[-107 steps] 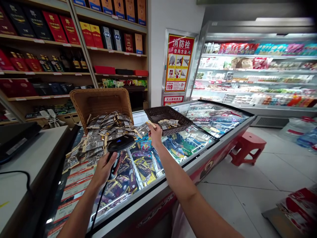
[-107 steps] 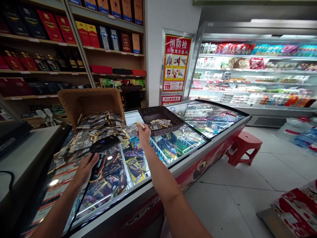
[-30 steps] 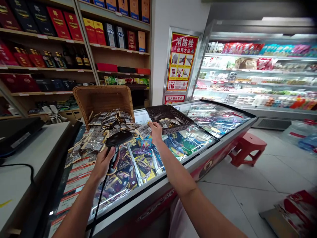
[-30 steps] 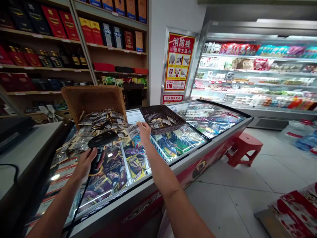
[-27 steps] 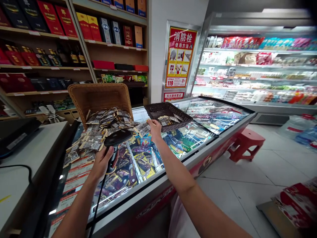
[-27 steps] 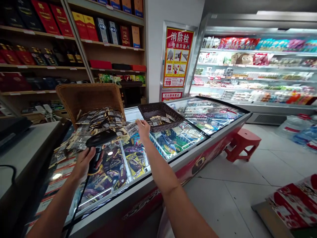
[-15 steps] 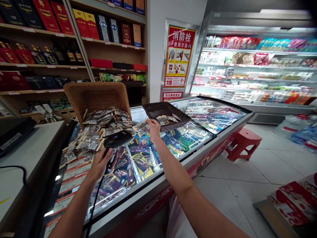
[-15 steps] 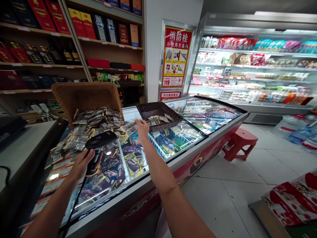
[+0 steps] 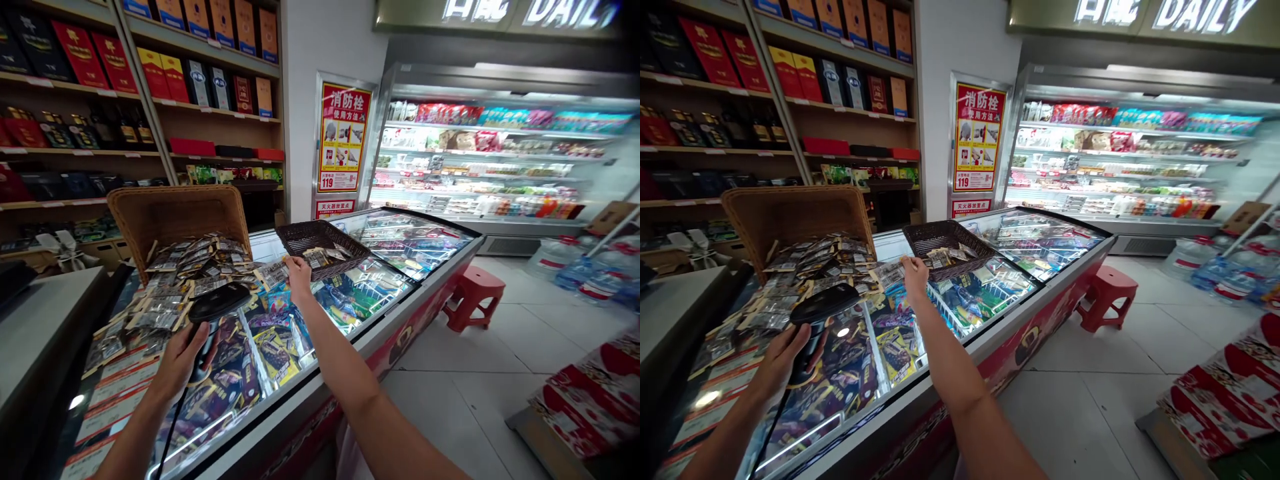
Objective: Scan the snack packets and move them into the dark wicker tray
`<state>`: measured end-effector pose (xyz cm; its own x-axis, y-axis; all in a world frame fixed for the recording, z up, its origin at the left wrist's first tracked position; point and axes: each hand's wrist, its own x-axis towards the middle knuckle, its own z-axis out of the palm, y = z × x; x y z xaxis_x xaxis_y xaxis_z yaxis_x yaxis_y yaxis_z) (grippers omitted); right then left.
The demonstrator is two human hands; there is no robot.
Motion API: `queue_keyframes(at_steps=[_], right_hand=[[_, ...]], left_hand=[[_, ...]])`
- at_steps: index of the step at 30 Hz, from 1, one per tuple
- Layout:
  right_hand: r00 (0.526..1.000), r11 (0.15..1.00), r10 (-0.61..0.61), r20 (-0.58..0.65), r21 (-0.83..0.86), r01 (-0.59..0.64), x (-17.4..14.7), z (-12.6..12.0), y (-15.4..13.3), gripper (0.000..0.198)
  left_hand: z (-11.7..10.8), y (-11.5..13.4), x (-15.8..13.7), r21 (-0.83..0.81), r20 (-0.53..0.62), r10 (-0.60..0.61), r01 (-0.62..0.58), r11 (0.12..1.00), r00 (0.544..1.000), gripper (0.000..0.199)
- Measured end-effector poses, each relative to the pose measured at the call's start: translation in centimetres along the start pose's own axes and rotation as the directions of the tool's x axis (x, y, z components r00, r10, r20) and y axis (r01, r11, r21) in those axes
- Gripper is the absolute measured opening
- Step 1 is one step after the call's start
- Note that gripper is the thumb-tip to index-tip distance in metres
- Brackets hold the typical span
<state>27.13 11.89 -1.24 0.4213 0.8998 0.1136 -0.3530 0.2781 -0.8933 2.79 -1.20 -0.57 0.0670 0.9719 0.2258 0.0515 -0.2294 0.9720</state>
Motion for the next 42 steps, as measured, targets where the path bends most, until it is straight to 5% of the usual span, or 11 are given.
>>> queue_keyframes(at_steps=[9, 14, 17, 20, 24, 27, 30, 32, 35, 38, 42], right_hand=[[0.957, 0.919, -0.218, -0.194, 0.288, 0.268, 4.2, -1.9, -0.6, 0.035], [0.994, 0.913, -0.099, -0.043, 0.393, 0.108, 3.7, -1.5, 0.1, 0.035], [0.987, 0.968, -0.125, 0.104, 0.230, 0.098, 2.2, -0.7, 1.4, 0.031], [0.957, 0.952, -0.165, 0.240, -0.214, 0.218, 0.7, 1.0, 2.7, 0.021], [0.862, 0.490, -0.205, 0.464, -0.713, 0.501, -0.4, 5.3, 4.1, 0.023], [0.783, 0.143, -0.194, 0.591, -0.772, 0.619, -0.6, 9.0, 5.3, 0.029], [0.740, -0.033, -0.145, 0.657, -0.751, 0.660, -0.4, 11.7, 6.5, 0.023], [0.751, 0.024, -0.144, 0.645, -0.756, 0.654, -0.4, 12.4, 7.0, 0.024], [0.779, 0.295, -0.257, 0.572, -0.721, 0.627, -1.0, 12.0, 6.5, 0.024], [0.760, 0.551, -0.376, 0.530, -0.531, 0.644, -2.3, 9.8, 4.6, 0.017], [0.759, 0.704, -0.426, 0.492, -0.346, 0.620, -3.9, 5.6, 1.6, 0.031]], left_hand=[[-2.4, -1.6, 2.1, -0.118, -0.087, -0.089, 0.078, 0.990, 0.992, 0.054], [-2.4, 0.3, 2.0, -0.179, -0.194, -0.051, 0.015, 0.984, 0.980, 0.064], [-2.7, 1.3, 2.1, -0.261, -0.411, -0.033, -0.083, 0.962, 0.911, 0.059], [-3.3, 2.0, 2.0, -0.327, -0.581, -0.066, -0.159, 0.932, 0.811, 0.050], [-3.9, 1.7, 2.1, -0.376, -0.631, -0.098, -0.193, 0.906, 0.770, 0.049], [-4.0, 1.1, 2.4, -0.382, -0.614, -0.085, -0.201, 0.902, 0.785, 0.060], [-3.8, 0.7, 2.4, -0.380, -0.596, -0.075, -0.198, 0.904, 0.799, 0.068], [-3.5, 0.8, 2.3, -0.388, -0.588, -0.087, -0.186, 0.903, 0.805, 0.070], [-3.1, 1.4, 1.8, -0.414, -0.558, -0.095, -0.177, 0.893, 0.824, 0.069], [-2.6, 1.8, 1.4, -0.420, -0.531, -0.091, -0.169, 0.892, 0.842, 0.064], [-2.1, 1.9, 1.3, -0.399, -0.500, -0.082, -0.145, 0.905, 0.862, 0.062]])
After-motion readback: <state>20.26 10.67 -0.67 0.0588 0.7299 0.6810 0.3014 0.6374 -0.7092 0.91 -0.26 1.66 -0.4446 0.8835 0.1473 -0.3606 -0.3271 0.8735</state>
